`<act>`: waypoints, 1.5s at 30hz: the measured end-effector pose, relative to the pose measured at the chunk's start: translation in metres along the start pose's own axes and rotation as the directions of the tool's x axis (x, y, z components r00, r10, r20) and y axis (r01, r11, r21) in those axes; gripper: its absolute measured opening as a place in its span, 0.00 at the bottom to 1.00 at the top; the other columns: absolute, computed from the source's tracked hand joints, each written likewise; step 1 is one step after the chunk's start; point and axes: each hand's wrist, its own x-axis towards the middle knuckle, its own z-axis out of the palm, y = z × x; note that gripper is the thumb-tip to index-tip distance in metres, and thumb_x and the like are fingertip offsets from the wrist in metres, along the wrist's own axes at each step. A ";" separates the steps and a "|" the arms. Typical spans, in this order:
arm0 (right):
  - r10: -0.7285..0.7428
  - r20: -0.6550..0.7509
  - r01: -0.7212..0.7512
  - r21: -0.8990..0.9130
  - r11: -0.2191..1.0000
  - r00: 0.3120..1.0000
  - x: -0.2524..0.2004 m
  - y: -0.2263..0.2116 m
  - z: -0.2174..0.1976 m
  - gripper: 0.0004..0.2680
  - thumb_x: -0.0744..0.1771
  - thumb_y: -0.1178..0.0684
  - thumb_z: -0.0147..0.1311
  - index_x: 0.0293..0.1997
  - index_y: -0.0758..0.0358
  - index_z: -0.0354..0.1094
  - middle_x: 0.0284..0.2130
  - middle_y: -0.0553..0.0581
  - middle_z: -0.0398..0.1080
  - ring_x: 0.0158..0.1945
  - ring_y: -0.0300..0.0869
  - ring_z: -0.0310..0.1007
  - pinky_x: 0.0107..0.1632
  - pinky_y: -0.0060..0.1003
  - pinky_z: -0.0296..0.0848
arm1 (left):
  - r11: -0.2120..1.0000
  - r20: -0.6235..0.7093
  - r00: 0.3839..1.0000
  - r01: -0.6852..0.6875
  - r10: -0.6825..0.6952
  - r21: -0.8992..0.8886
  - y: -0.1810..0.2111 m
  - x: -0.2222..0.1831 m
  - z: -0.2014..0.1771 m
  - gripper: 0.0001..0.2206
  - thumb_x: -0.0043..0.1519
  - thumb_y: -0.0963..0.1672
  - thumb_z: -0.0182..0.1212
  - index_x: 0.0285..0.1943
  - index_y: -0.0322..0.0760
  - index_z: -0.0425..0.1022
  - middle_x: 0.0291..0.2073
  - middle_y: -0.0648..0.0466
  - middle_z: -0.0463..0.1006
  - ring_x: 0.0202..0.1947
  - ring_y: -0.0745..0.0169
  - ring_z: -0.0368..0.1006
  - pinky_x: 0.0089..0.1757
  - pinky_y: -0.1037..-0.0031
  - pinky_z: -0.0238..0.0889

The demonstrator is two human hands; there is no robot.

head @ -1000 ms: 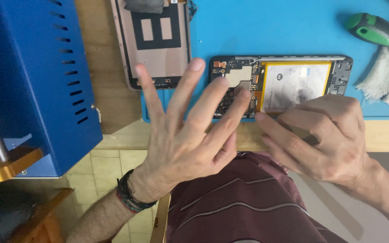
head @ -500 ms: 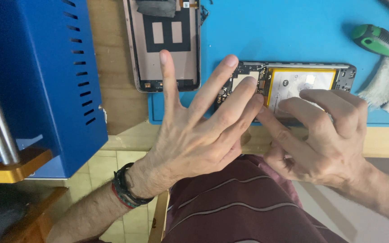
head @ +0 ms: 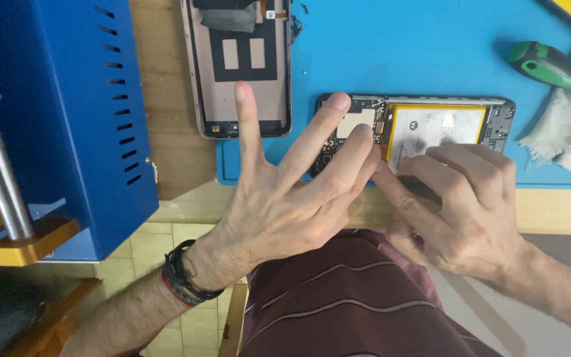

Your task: Installing a new battery into a mobile phone frame

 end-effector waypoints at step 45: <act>0.029 -0.040 -0.024 0.109 0.994 0.999 0.014 0.038 -0.005 0.11 0.72 0.66 0.56 0.59 0.74 0.85 0.52 0.71 0.77 0.49 0.60 0.74 0.55 0.56 0.73 | 0.986 0.126 0.983 0.143 -0.131 -0.087 0.005 -0.014 -0.001 0.26 0.61 0.46 0.57 0.71 0.41 0.81 0.56 0.50 0.63 0.69 0.36 0.70 0.57 0.08 0.42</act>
